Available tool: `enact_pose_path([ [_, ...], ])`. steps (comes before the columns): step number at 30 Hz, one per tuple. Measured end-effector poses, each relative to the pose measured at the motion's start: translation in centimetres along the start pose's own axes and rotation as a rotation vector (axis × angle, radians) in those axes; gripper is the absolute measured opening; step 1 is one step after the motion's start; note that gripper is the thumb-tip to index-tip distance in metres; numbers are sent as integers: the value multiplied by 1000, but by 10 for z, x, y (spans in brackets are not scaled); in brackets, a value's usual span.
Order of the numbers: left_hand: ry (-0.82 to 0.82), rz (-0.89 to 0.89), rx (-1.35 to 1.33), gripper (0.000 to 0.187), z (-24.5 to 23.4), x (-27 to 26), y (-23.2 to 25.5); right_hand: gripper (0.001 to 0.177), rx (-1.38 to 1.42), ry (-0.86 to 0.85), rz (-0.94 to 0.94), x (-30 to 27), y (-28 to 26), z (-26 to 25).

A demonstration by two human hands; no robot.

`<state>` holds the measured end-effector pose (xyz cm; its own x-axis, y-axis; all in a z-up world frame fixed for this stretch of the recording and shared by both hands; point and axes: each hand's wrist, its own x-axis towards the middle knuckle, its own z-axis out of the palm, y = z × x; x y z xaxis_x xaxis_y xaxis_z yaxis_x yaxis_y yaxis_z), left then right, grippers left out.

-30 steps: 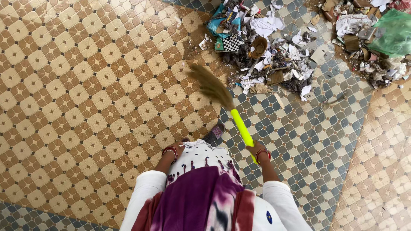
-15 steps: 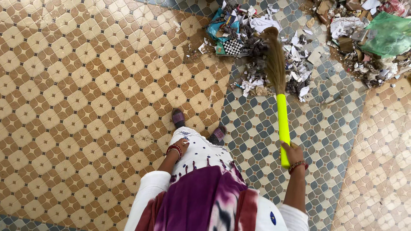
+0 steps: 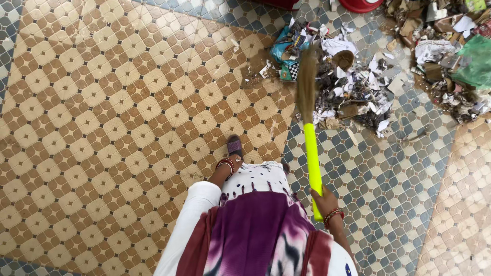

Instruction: The person sweeps a tiled floor using a broom with a bright green handle, gathering scattered paper and debris into a central pile. The person moves around the room, sweeping different sections and consolidating the trash near a doorway.

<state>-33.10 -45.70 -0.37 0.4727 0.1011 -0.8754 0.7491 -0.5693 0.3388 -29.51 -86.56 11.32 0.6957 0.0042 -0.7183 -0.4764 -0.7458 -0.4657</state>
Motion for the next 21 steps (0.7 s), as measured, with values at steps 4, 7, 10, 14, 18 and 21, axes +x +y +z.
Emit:
enact_pose_path([
  [4,-7,-27,35,41,-48,13,-24,57,-397,-93,-201,45,-51,59],
  [7,11,-28,8,42,-77,22,-43,63,-483,-219,-228,85,-89,106],
  [10,75,-14,-31,44,-100,24,-68,58,-558,-292,-192,117,-116,133],
  [14,50,-115,-97,45,-129,23,-84,56,-549,-268,-78,143,-130,135],
  [18,60,-77,-82,47,-147,17,-97,60,-329,-129,-11,166,-133,110],
  [21,61,-66,-46,45,-158,16,-104,58,-236,-35,69,190,-137,89],
])
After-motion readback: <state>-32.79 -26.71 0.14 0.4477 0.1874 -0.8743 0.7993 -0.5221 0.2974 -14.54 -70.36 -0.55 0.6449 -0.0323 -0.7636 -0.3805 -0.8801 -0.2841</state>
